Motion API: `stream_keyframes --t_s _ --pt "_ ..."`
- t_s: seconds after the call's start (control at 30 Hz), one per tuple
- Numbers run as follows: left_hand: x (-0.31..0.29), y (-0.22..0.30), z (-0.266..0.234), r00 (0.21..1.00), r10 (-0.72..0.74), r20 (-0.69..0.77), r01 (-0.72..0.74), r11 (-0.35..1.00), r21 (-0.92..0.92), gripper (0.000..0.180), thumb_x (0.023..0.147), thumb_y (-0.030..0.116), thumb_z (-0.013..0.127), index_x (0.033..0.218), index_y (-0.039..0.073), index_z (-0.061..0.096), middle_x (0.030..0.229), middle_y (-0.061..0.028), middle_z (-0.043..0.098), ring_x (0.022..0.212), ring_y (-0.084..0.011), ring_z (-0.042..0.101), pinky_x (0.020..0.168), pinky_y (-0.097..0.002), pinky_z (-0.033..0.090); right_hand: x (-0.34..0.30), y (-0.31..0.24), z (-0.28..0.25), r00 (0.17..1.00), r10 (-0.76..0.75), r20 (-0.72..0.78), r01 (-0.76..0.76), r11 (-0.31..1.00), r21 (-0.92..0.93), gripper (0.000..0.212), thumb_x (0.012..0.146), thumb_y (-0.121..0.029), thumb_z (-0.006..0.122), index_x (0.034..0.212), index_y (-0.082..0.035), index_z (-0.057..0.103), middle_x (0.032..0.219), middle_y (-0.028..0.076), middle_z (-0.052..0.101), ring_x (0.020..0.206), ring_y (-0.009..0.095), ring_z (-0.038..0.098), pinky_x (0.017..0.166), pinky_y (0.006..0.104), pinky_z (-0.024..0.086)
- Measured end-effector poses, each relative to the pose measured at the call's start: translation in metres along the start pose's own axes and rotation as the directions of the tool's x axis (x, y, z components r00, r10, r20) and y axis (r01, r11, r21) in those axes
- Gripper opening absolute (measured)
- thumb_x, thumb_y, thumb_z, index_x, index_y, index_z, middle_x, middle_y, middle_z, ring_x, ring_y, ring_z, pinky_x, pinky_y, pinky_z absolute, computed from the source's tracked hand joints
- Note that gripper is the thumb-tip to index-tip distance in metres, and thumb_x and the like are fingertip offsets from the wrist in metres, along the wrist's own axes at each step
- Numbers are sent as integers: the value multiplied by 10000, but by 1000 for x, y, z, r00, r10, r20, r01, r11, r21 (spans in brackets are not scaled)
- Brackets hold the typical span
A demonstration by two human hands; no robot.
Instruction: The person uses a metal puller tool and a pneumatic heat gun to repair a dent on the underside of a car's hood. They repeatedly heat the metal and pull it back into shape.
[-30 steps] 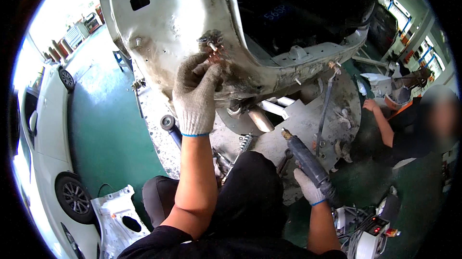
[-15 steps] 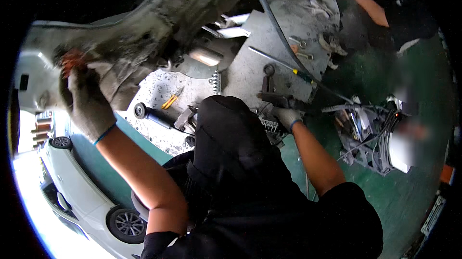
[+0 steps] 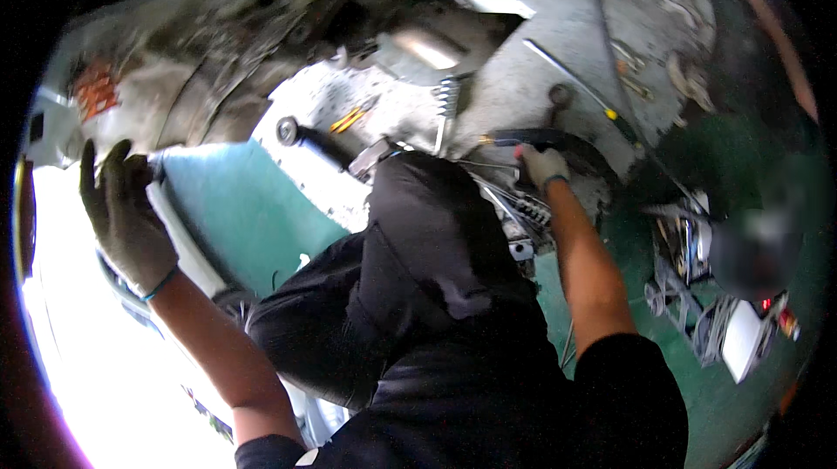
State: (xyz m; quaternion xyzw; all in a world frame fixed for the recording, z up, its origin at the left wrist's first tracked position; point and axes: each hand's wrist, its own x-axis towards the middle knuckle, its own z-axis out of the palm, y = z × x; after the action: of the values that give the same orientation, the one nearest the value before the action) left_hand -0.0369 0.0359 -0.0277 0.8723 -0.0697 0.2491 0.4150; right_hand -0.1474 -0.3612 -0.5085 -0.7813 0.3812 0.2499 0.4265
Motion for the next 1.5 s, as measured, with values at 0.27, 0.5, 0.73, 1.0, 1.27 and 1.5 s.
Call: stream_keyframes --t_s 0.27,0.5,0.73,1.0,1.27,1.5 --pt "-69 -109 -11 714 -576 398 557 812 175 372 1010 114 642 1355 -20 600 1092 -96 696 881 -138 639 794 -281 522 -55 -40 -37 907 -406 -112 364 890 -274 419 897 -368 631 1128 -22 681 1148 250 695 1107 413 653 979 480 505" --pt "-74 -111 2 564 -629 535 599 758 259 395 1006 157 641 1360 -14 600 1125 -113 696 932 -157 652 838 -302 529 -28 -76 43 796 -562 227 605 751 -263 256 880 -182 641 1084 -45 716 1051 223 722 1033 409 685 924 451 545" --pt "-73 -99 4 502 -631 592 635 733 243 423 978 104 672 1372 -21 585 1176 -137 695 1045 -201 662 954 -318 531 9 -53 113 789 -556 263 576 518 -633 244 1006 -178 471 1105 -95 679 1008 259 702 865 424 726 732 565 590" --pt "-55 -63 3 499 -536 681 543 806 237 420 948 172 752 1298 -27 633 1177 -137 712 1090 -182 669 978 -329 539 -85 -187 1 571 -820 18 820 570 -56 191 863 -187 744 952 -23 704 952 202 710 919 381 692 812 455 549" --pt "-49 -25 15 876 -250 413 349 920 -181 286 1008 34 633 1281 -53 636 1143 -77 715 1049 -140 652 925 -310 543 -290 -368 -29 -1 -971 -241 883 -114 456 106 903 -102 763 956 -25 713 835 99 724 775 188 717 713 318 569" --pt "-39 -34 -20 913 -329 240 392 871 -297 245 1011 48 607 1217 -78 652 1118 -130 721 1033 -192 689 954 -338 551 -312 -411 0 -16 -957 -288 897 -140 418 144 904 -163 764 915 -27 719 807 136 707 717 246 706 655 344 548"
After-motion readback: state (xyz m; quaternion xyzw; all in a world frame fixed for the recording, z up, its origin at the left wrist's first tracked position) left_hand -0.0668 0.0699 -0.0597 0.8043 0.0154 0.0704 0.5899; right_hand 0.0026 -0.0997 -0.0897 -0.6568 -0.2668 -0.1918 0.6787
